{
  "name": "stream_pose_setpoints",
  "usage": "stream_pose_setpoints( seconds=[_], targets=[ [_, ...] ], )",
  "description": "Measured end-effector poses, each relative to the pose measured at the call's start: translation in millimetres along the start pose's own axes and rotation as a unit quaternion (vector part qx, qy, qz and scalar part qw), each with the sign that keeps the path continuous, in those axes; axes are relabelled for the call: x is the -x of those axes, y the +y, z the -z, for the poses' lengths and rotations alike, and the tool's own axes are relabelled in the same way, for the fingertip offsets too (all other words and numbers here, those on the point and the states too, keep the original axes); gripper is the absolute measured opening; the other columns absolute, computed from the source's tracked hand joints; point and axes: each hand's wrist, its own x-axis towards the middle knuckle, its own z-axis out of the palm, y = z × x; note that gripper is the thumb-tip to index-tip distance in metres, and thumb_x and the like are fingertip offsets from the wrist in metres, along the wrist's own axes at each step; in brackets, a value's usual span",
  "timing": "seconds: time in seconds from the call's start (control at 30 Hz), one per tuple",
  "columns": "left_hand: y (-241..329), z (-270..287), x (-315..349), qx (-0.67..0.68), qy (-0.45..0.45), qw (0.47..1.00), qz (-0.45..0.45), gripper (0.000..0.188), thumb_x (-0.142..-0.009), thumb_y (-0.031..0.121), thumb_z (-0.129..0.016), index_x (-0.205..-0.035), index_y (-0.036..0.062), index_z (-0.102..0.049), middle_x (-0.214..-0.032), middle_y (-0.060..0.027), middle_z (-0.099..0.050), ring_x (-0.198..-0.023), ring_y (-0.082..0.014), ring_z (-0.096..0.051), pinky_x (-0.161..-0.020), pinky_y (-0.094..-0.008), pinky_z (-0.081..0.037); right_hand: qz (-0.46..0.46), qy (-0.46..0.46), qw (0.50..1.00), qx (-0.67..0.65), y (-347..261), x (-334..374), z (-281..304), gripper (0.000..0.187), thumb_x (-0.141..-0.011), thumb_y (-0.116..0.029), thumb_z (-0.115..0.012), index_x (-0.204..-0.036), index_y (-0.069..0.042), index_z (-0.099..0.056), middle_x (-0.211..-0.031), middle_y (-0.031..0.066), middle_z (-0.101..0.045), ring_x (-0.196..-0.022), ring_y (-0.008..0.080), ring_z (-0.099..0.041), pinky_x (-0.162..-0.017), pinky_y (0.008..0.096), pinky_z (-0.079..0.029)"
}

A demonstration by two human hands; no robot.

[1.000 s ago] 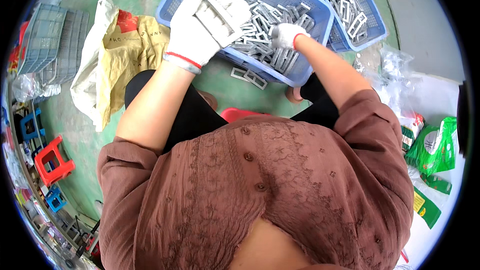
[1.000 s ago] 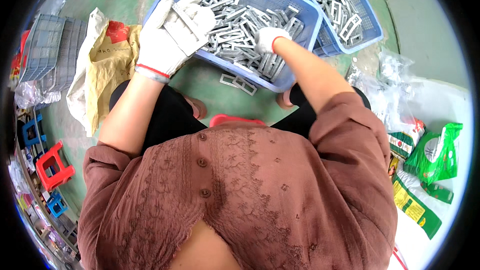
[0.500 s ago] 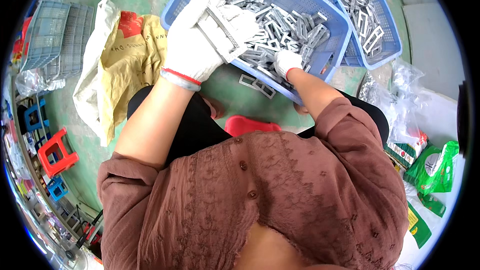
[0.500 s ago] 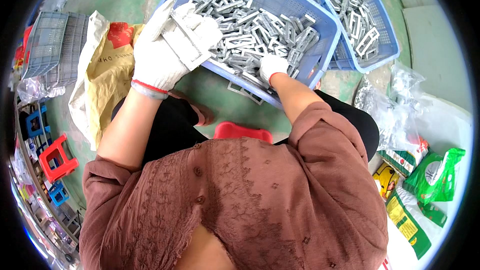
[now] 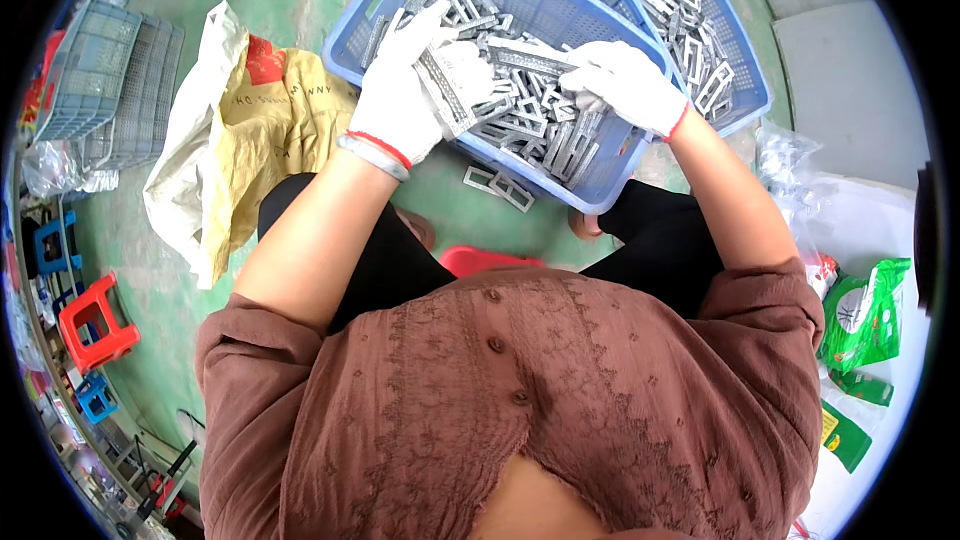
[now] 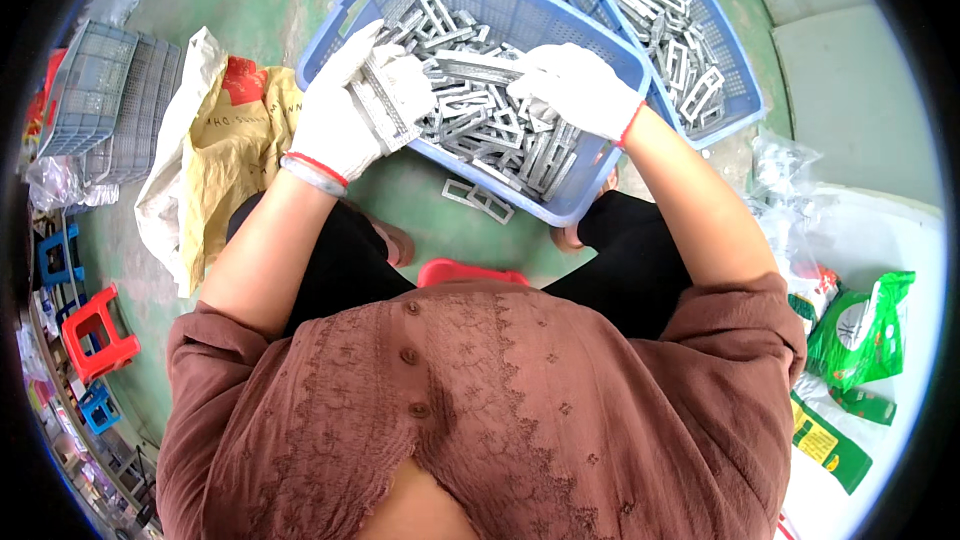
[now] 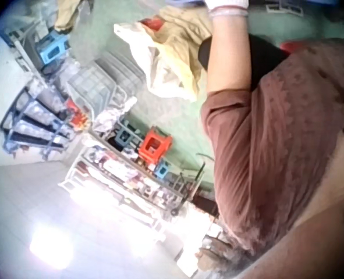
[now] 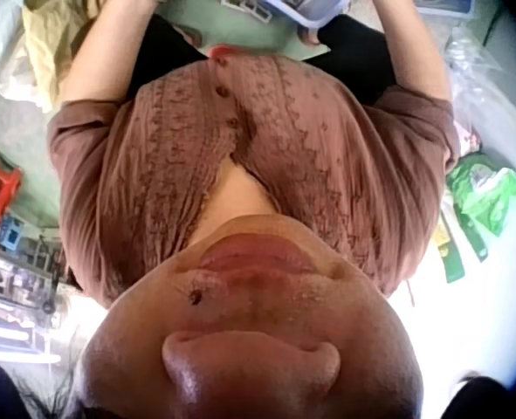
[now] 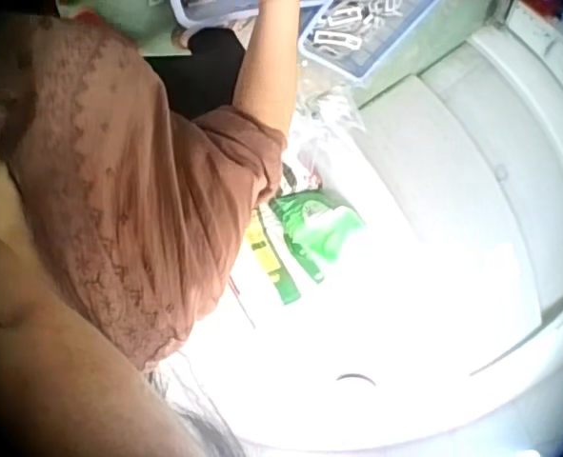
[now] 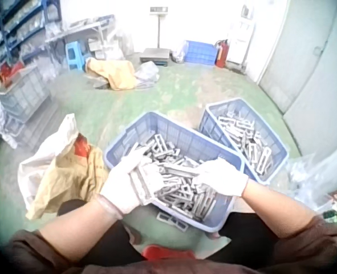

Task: The person sits on a low stool and repeatedly picks up small rectangular metal parts from a blue basket, inspects them, and places them into a large sack. The person handles the parts one at a time or in small groups, occasionally adjusting the sack opening.

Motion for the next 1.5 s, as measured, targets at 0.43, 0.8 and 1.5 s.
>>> stream_pose_setpoints(
  seconds=[0.43,0.8,1.5],
  targets=[
    [-14.7,-14.9,19.8,-0.065,-0.037,0.997,0.01,0.039,-0.098,0.027,-0.059,-0.128,0.002,-0.058,-0.119,-0.0178,-0.065,-0.111,-0.0333,-0.064,-0.095,-0.0506,-0.055,0.132,0.098,0.986,0.04,-69.4,56.9,-24.4,0.036,-0.089,-0.033,-0.07,-0.115,-0.008,-0.071,-0.106,0.0124,-0.071,-0.098,0.0286,-0.067,-0.086,0.0374,-0.052],
    [-20.4,-25.8,14.3,-0.062,-0.071,0.995,-0.042,0.039,-0.098,0.017,-0.059,-0.133,0.0033,-0.052,-0.122,-0.0147,-0.064,-0.113,-0.0294,-0.063,-0.096,-0.0466,-0.054,0.269,0.18,0.943,0.074,-43.0,52.5,-32.7,0.05,-0.085,-0.022,-0.072,-0.132,-0.009,-0.061,-0.136,0.0142,-0.057,-0.12,0.0309,-0.058,-0.103,0.0361,-0.046],
    [-18.7,-26.9,16.2,0.038,-0.058,0.997,-0.028,0.045,-0.103,0.044,-0.048,-0.123,0.0051,-0.056,-0.119,-0.0142,-0.061,-0.111,-0.0308,-0.058,-0.099,-0.0479,-0.047,0.002,-0.079,0.859,-0.506,-57.1,42.3,-51.0,0.039,-0.097,-0.023,-0.064,-0.129,0.0,-0.061,-0.112,0.0097,-0.068,-0.098,0.0169,-0.064,-0.086,0.0301,-0.051]
  ],
)
